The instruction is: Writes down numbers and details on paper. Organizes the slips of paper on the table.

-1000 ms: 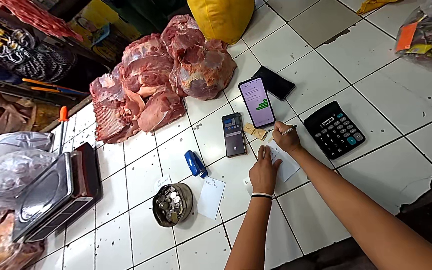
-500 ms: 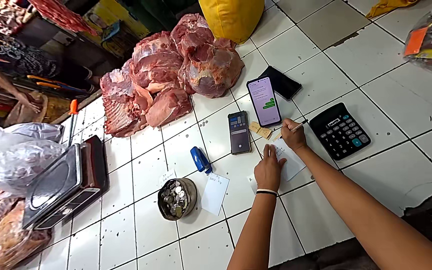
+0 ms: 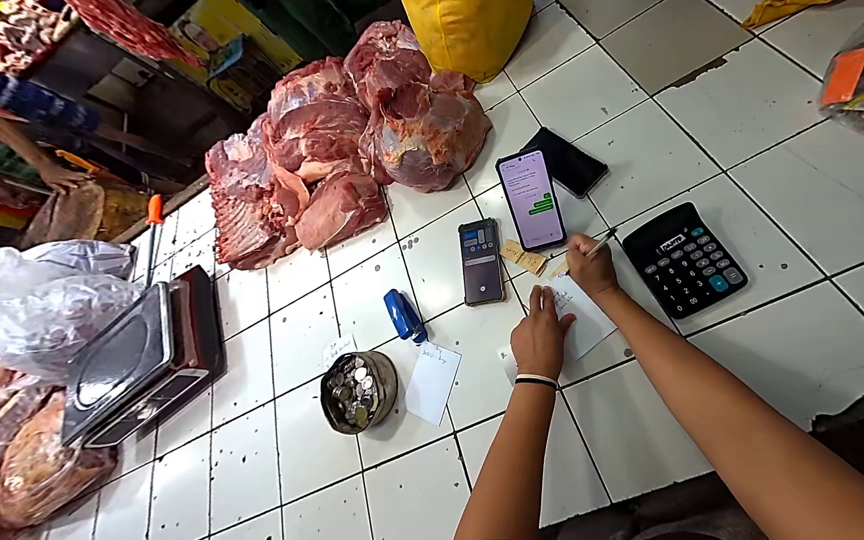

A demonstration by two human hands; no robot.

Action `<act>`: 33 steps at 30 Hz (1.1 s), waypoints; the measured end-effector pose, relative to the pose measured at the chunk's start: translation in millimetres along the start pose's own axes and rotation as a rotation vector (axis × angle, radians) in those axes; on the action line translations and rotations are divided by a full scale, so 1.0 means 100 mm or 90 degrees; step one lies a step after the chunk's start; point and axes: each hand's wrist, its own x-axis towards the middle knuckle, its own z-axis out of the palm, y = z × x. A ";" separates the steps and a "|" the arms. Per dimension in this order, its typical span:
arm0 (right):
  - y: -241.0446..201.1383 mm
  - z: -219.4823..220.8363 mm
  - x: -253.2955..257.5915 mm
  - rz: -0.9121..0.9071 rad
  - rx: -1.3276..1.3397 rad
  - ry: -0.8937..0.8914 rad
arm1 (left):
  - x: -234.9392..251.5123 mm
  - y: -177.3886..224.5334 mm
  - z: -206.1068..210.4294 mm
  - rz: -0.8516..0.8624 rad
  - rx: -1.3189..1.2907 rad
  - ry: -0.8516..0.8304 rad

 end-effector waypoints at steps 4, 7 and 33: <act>0.08 -0.23 0.00 0.050 0.190 -0.018 | -0.02 0.03 0.00 -0.018 -0.003 -0.003; 0.06 -0.56 -0.37 0.061 0.033 -0.149 | -0.05 0.06 -0.01 -0.041 -0.007 0.002; -0.16 -0.18 -0.32 0.061 0.231 -0.111 | -0.23 -0.05 -0.15 -0.030 -0.099 0.004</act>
